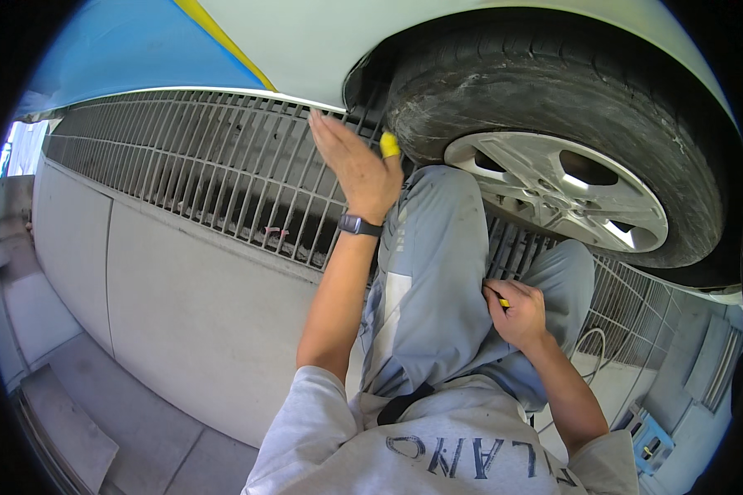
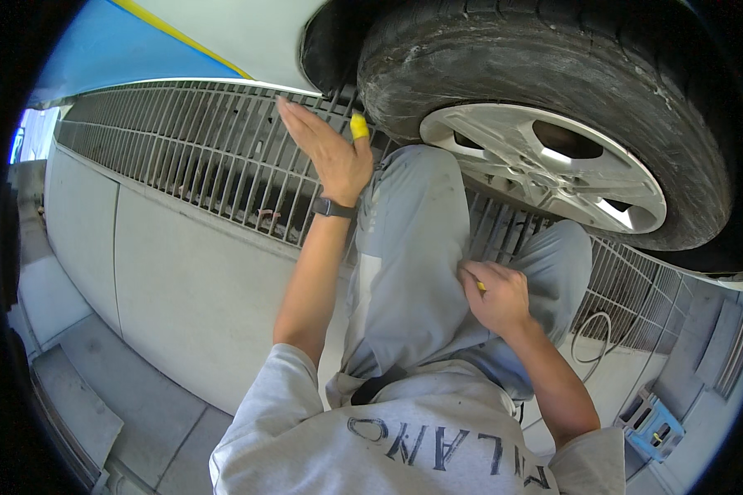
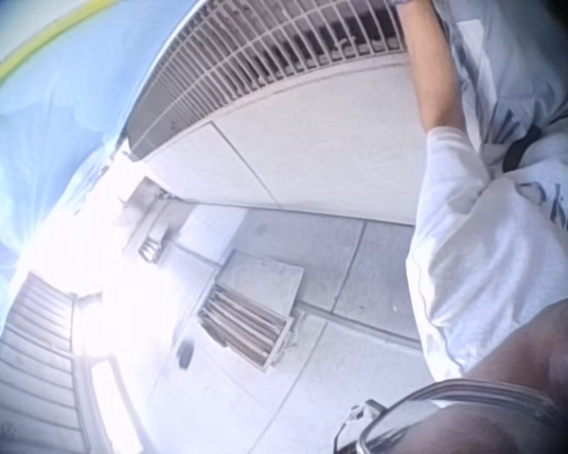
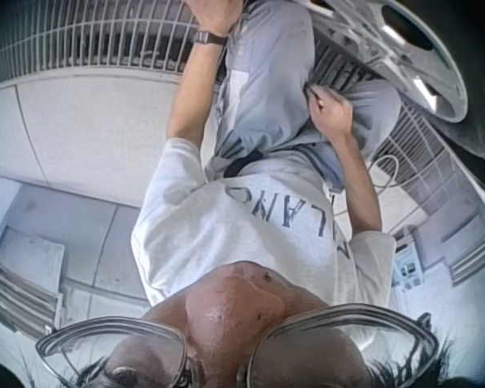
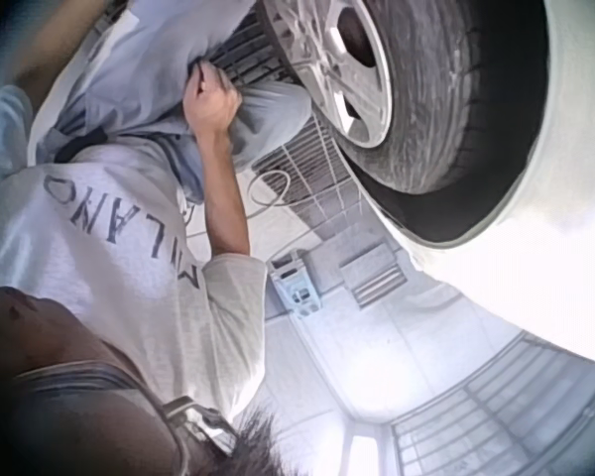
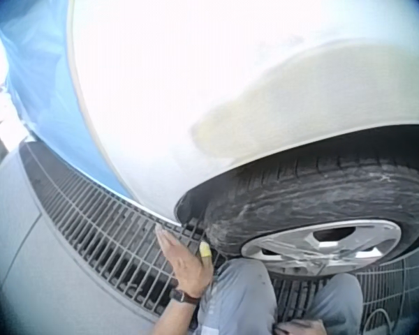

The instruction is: The person applies yellow masking tape around the wheel arch of a white car and then covers the wheel with newspaper, securing it with additional tape.

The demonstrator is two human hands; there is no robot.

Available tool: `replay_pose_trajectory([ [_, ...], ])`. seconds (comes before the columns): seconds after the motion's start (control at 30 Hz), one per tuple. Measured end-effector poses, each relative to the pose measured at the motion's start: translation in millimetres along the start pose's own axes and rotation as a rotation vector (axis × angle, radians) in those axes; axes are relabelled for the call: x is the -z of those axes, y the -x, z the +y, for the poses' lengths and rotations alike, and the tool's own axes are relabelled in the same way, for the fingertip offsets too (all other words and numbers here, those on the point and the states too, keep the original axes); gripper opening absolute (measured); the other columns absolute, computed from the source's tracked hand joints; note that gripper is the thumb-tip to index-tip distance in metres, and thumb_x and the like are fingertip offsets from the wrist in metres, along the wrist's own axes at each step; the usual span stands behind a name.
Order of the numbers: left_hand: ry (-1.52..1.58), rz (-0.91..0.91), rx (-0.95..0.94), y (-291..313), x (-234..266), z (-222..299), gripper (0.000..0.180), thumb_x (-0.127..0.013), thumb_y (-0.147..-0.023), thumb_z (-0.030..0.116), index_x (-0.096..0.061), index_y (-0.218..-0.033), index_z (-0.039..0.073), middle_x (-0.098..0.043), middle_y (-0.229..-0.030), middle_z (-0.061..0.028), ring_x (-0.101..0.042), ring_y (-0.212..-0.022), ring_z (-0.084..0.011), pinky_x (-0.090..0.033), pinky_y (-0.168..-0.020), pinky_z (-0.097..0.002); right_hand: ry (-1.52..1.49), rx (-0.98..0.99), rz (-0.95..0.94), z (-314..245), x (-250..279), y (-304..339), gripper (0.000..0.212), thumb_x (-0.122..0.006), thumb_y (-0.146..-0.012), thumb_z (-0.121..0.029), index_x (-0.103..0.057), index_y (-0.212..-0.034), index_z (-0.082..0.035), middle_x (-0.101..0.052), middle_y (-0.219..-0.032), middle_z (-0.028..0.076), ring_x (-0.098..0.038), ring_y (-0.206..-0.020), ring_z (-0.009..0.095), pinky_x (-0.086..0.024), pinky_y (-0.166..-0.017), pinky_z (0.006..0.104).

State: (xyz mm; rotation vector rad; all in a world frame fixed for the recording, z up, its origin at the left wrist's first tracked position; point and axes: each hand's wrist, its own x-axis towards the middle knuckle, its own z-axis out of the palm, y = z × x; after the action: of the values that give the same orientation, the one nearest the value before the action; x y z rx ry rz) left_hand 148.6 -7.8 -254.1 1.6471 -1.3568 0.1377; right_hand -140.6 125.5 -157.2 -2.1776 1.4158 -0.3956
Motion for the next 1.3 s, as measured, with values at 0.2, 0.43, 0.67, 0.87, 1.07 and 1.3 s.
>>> replay_pose_trajectory([
  [0.2,0.117,0.129,-0.084,-54,-28,39,0.099,-0.059,-0.099,0.03,0.003,-0.149,-0.029,0.009,-0.159,-0.0513,0.006,-0.153,-0.0605,0.0,-0.127,-0.0624,0.054,0.015,-0.049,3,3,-6,0.009,-0.073,-0.088,-0.011,-0.075,-0.096,-0.007,-0.074,-0.085,0.012,-0.072,-0.074,0.032,-0.058,-0.065,0.0407],
  [0.43,0.192,-0.301,0.392,21,-80,-30,0.078,-0.043,-0.104,0.019,0.001,-0.159,-0.015,0.005,-0.166,-0.0408,0.006,-0.158,-0.0503,0.003,-0.129,-0.0551,-0.007,-0.042,0.053,9,20,3,0.009,-0.072,-0.092,-0.012,-0.075,-0.097,-0.006,-0.076,-0.089,0.012,-0.073,-0.078,0.032,-0.058,-0.069,0.0398],
  [0.67,0.315,-0.299,0.694,30,-58,-21,0.086,-0.056,-0.098,0.019,-0.009,-0.159,-0.017,-0.02,-0.164,-0.0406,-0.019,-0.157,-0.0447,-0.017,-0.129,-0.0433,-0.037,-0.117,0.083,22,30,14,0.011,-0.072,-0.093,-0.013,-0.076,-0.098,-0.005,-0.077,-0.094,0.014,-0.074,-0.082,0.033,-0.059,-0.073,0.0394],
  [0.87,0.695,-0.263,0.886,-45,-37,9,0.05,-0.057,-0.094,0.008,-0.046,-0.136,-0.017,-0.066,-0.12,-0.0271,-0.066,-0.107,-0.0359,-0.052,-0.09,-0.0434,-0.014,-0.089,0.083,27,30,23,0.011,-0.073,-0.093,-0.012,-0.076,-0.098,-0.003,-0.077,-0.092,0.016,-0.075,-0.082,0.033,-0.058,-0.073,0.0379],
  [1.07,1.16,-0.162,1.295,-93,-15,0,0.018,-0.049,-0.099,0.005,-0.061,-0.11,-0.001,-0.064,-0.106,-0.0142,-0.061,-0.096,-0.0278,-0.051,-0.089,-0.0444,-0.055,-0.101,0.094,32,29,31,0.011,-0.073,-0.093,-0.012,-0.076,-0.097,-0.003,-0.076,-0.091,0.016,-0.075,-0.081,0.033,-0.058,-0.074,0.0387],
  [1.3,1.433,-0.26,1.196,-97,39,30,0.028,-0.051,-0.085,-0.012,-0.059,-0.112,-0.009,-0.065,-0.111,-0.0184,-0.063,-0.107,-0.0297,-0.049,-0.107,-0.0452,-0.071,-0.082,0.111,43,27,37,0.008,-0.072,-0.092,-0.012,-0.075,-0.095,-0.006,-0.076,-0.089,0.013,-0.073,-0.079,0.033,-0.058,-0.071,0.0416],
])
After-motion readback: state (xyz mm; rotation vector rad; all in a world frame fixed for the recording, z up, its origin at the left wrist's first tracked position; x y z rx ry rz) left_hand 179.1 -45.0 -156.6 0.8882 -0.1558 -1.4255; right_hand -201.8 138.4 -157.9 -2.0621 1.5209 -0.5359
